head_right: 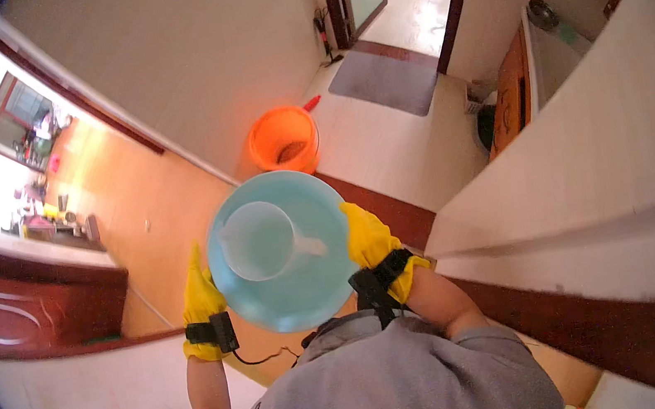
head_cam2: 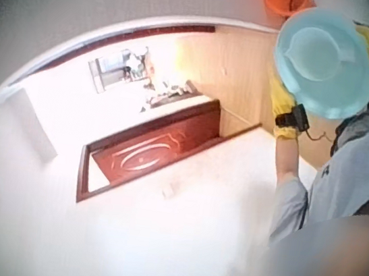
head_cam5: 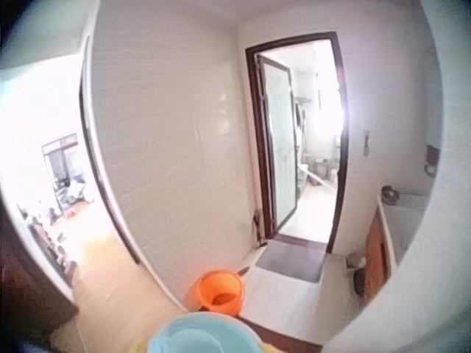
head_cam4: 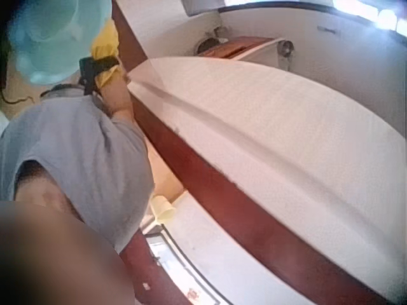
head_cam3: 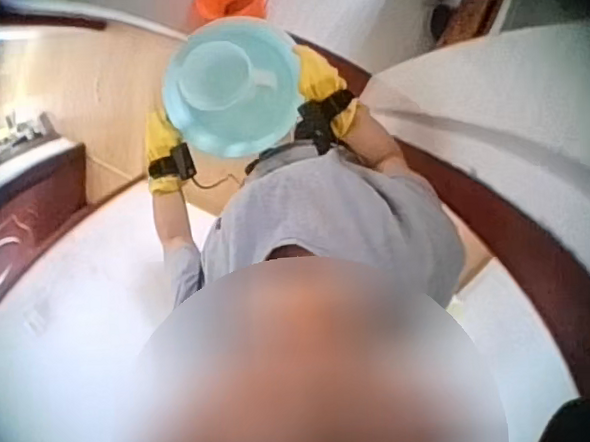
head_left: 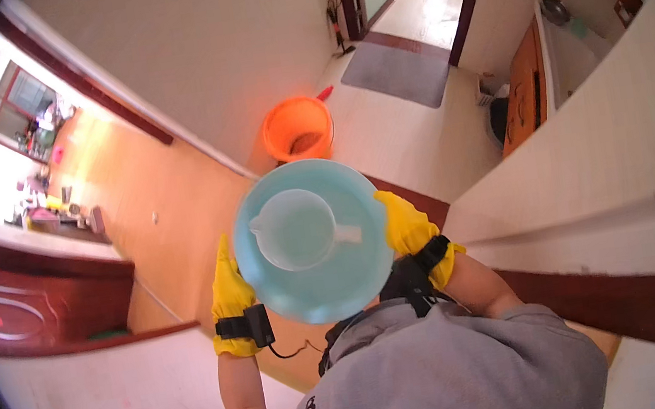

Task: Cleaning a mop in a bathroom using a basin of water and a brush.

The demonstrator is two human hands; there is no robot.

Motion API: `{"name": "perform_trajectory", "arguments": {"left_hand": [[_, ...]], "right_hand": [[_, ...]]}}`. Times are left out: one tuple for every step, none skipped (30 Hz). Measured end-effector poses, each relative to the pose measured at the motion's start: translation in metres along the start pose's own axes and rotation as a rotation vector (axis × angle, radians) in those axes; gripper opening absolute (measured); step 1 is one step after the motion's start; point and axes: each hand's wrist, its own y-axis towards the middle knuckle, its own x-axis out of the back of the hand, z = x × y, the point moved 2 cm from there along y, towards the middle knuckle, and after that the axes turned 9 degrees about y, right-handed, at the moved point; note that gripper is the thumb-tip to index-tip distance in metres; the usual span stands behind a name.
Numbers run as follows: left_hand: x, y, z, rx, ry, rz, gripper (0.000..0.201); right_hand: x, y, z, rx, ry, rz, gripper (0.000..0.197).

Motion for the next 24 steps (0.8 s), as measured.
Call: {"name": "perform_trajectory", "arguments": {"left_hand": [[-0.005, 0.022, -0.019, 0.341, -0.374, 0.12, 0.039], [-0.013, 0.038, -0.034, 0.686, -0.734, 0.26, 0.057], [-0.015, 0.053, -0.025, 0.68, -0.729, 0.276, 0.057], [-0.019, 0.073, -0.008, 0.472, -0.762, 0.425, 0.046], [-0.02, 0.109, -0.006, 0.237, -0.792, 0.554, 0.056], [-0.034, 0.127, -0.025, 0.22, -0.794, 0.587, 0.056], [-0.051, 0.141, -0.043, 0.073, -0.319, 0.492, 0.061], [-0.066, 0.154, -0.059, -0.084, 0.146, 0.374, 0.073], [-0.079, 0.17, -0.059, -0.105, 0.141, 0.394, 0.073], [-0.097, 0.187, -0.058, -0.239, -0.144, 0.452, 0.073], [-0.111, 0.204, -0.064, -0.366, -0.431, 0.506, 0.073], [-0.121, 0.223, -0.083, -0.388, -0.436, 0.542, 0.073], [-0.135, 0.241, -0.103, -0.308, -0.48, 0.62, 0.07], [-0.146, 0.255, -0.116, -0.22, -0.519, 0.699, 0.067], [-0.163, 0.274, -0.114, -0.311, -0.397, 0.682, 0.101], [-0.18, 0.286, -0.111, -0.32, -0.405, 0.702, 0.101], [-0.187, 0.295, -0.134, -0.432, -0.345, 0.679, 0.07], [-0.19, 0.308, -0.155, -0.544, -0.285, 0.633, 0.049], [-0.197, 0.32, -0.173, -0.551, -0.285, 0.648, 0.049], [-0.208, 0.326, -0.189, -0.408, -0.466, 0.76, 0.057], [-0.22, 0.329, -0.206, -0.257, -0.642, 0.87, 0.068], [-0.232, 0.331, -0.223, -0.096, -0.813, 0.972, 0.081], [-0.246, 0.332, -0.239, 0.075, -0.982, 1.063, 0.095], [-0.257, 0.335, -0.252, 0.258, -1.146, 1.142, 0.109]], "right_hand": [[0.005, 0.01, 0.005, -0.117, -0.003, 0.054, 0.056], [0.008, 0.015, -0.008, -0.129, -0.009, 0.022, 0.056], [0.011, 0.018, -0.022, -0.047, -0.079, -0.042, 0.056], [0.015, 0.02, -0.036, 0.035, -0.153, -0.107, 0.057], [0.032, 0.046, -0.021, -0.095, -0.02, -0.088, 0.056], [0.047, 0.056, -0.019, -0.105, -0.036, -0.119, 0.056], [0.06, 0.064, -0.022, -0.176, 0.027, -0.131, 0.056], [0.071, 0.066, -0.029, -0.249, 0.093, -0.147, 0.057], [0.079, 0.066, -0.037, -0.26, 0.082, -0.172, 0.057], [0.086, 0.065, -0.049, -0.283, -0.01, -0.208, 0.06], [0.095, 0.068, -0.057, -0.307, -0.102, -0.244, 0.064], [0.106, 0.077, -0.057, -0.326, -0.112, -0.28, 0.064], [0.118, 0.086, -0.057, -0.369, -0.013, -0.358, 0.068], [0.128, 0.088, -0.058, -0.41, 0.085, -0.433, 0.072], [0.138, 0.087, -0.071, -0.421, 0.072, -0.453, 0.072], [0.145, 0.087, -0.09, -0.444, 0.069, -0.44, 0.075], [0.149, 0.084, -0.099, -0.483, 0.073, -0.437, 0.079], [0.158, 0.095, -0.091, -0.493, 0.071, -0.453, 0.079], [0.171, 0.106, -0.083, -0.485, 0.128, -0.495, 0.073], [0.182, 0.112, -0.079, -0.478, 0.182, -0.534, 0.066], [0.193, 0.106, -0.101, -0.489, 0.116, -0.542, 0.065], [0.204, 0.102, -0.123, -0.5, 0.113, -0.554, 0.065], [0.217, 0.098, -0.147, -0.476, 0.055, -0.547, 0.074], [0.224, 0.104, -0.151, -0.452, 0.0, -0.535, 0.084]]}}
